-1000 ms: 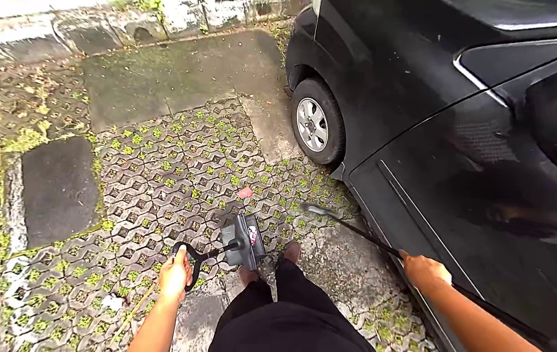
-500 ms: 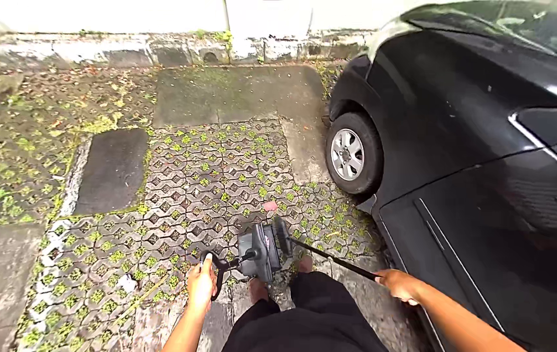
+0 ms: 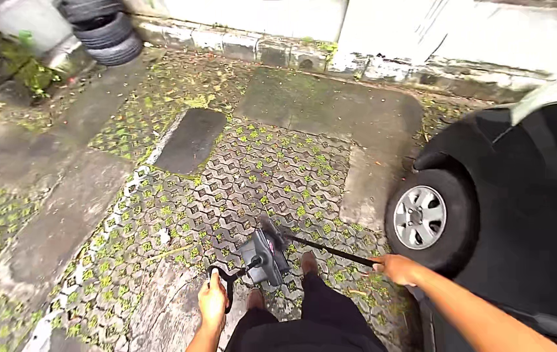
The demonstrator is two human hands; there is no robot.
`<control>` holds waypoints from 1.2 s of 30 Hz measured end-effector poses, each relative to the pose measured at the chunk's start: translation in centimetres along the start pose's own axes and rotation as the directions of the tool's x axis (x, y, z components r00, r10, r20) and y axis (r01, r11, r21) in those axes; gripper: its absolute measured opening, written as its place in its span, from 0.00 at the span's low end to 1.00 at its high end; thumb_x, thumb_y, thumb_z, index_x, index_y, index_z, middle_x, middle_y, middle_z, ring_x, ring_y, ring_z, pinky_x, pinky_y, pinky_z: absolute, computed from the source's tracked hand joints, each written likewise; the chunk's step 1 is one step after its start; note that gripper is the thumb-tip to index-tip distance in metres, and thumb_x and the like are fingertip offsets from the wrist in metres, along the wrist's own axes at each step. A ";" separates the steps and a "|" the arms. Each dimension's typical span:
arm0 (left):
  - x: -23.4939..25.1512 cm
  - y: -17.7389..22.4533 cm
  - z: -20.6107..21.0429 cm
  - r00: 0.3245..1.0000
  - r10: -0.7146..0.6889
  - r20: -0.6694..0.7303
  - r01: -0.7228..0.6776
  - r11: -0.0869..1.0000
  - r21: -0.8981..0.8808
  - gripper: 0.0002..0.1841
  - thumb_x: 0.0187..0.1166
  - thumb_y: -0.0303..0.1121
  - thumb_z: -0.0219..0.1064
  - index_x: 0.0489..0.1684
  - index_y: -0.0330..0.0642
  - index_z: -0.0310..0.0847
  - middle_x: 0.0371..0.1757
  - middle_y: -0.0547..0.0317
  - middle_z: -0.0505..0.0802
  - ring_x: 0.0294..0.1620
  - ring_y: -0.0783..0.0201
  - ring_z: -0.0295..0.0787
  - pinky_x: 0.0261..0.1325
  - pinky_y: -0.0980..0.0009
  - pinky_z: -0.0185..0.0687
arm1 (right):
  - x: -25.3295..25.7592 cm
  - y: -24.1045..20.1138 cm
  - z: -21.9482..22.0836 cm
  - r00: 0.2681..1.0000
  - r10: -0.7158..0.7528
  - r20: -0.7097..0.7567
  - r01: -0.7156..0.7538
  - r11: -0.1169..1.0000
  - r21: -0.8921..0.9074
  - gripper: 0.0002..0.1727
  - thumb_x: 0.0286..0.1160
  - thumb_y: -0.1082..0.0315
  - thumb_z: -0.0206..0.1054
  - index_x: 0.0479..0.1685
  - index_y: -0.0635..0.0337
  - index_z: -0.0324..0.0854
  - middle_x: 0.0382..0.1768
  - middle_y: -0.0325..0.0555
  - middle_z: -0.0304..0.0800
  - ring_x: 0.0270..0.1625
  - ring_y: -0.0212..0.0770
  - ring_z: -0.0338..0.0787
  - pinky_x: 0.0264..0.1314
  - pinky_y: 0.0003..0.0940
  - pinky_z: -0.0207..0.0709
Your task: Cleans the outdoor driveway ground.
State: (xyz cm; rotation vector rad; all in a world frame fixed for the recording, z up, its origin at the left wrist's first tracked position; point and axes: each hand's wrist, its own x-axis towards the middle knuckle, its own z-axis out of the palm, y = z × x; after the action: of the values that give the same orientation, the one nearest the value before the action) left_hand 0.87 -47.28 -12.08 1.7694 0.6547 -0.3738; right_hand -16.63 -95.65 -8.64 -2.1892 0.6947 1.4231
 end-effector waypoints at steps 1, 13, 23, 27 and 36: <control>0.1 0.0 0.4 0.999 -0.012 -0.050 0.015 0.998 0.060 0.27 0.94 0.51 0.54 0.23 0.41 0.72 0.08 0.63 0.69 0.04 0.66 0.63 0.09 0.67 0.65 | -0.3 1.8 -1.7 1.000 -0.024 0.002 0.024 1.000 0.011 0.27 0.95 0.49 0.47 0.89 0.36 0.70 0.72 0.59 0.85 0.72 0.62 0.85 0.74 0.67 0.73; -3.2 -3.8 -0.9 0.821 -0.240 -0.518 0.114 0.958 -0.264 0.25 0.94 0.55 0.49 0.31 0.43 0.69 0.10 0.66 0.68 0.05 0.68 0.62 0.08 0.69 0.65 | 10.6 -17.4 -12.9 0.926 0.063 -0.371 -0.207 0.909 -0.363 0.20 0.81 0.69 0.63 0.68 0.67 0.78 0.59 0.68 0.88 0.61 0.69 0.90 0.52 0.66 0.83; -1.1 -3.0 -2.5 0.791 -0.291 -0.538 0.111 0.933 -0.342 0.27 0.94 0.54 0.51 0.29 0.40 0.73 0.10 0.63 0.71 0.05 0.66 0.66 0.10 0.66 0.68 | 5.5 -13.0 -22.1 0.974 -0.174 -0.149 0.012 0.687 -0.727 0.26 0.88 0.51 0.56 0.85 0.28 0.72 0.63 0.59 0.91 0.66 0.65 0.89 0.63 0.71 0.79; -0.8 -4.2 -3.8 0.772 -0.302 -0.559 0.108 0.930 -0.352 0.27 0.94 0.52 0.52 0.25 0.40 0.74 0.10 0.61 0.71 0.05 0.64 0.66 0.10 0.64 0.68 | 7.6 -21.4 -16.1 0.919 -0.099 -0.381 -0.201 0.715 -0.670 0.27 0.78 0.65 0.64 0.78 0.55 0.75 0.63 0.66 0.88 0.64 0.71 0.89 0.55 0.70 0.82; 0.5 -4.4 -6.8 0.790 -0.349 -0.503 0.156 0.909 -0.386 0.27 0.93 0.53 0.53 0.27 0.39 0.76 0.11 0.60 0.73 0.06 0.64 0.67 0.11 0.65 0.69 | 4.4 -27.9 -14.1 0.966 -0.255 -0.043 0.090 0.486 -0.869 0.24 0.83 0.55 0.60 0.78 0.45 0.78 0.65 0.66 0.88 0.66 0.72 0.87 0.58 0.76 0.79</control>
State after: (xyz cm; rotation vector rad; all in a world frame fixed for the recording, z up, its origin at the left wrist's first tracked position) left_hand -1.95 -39.79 -13.78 1.4610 1.3157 0.0987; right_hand 12.10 -83.17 -4.99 -3.0330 -0.3597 1.6952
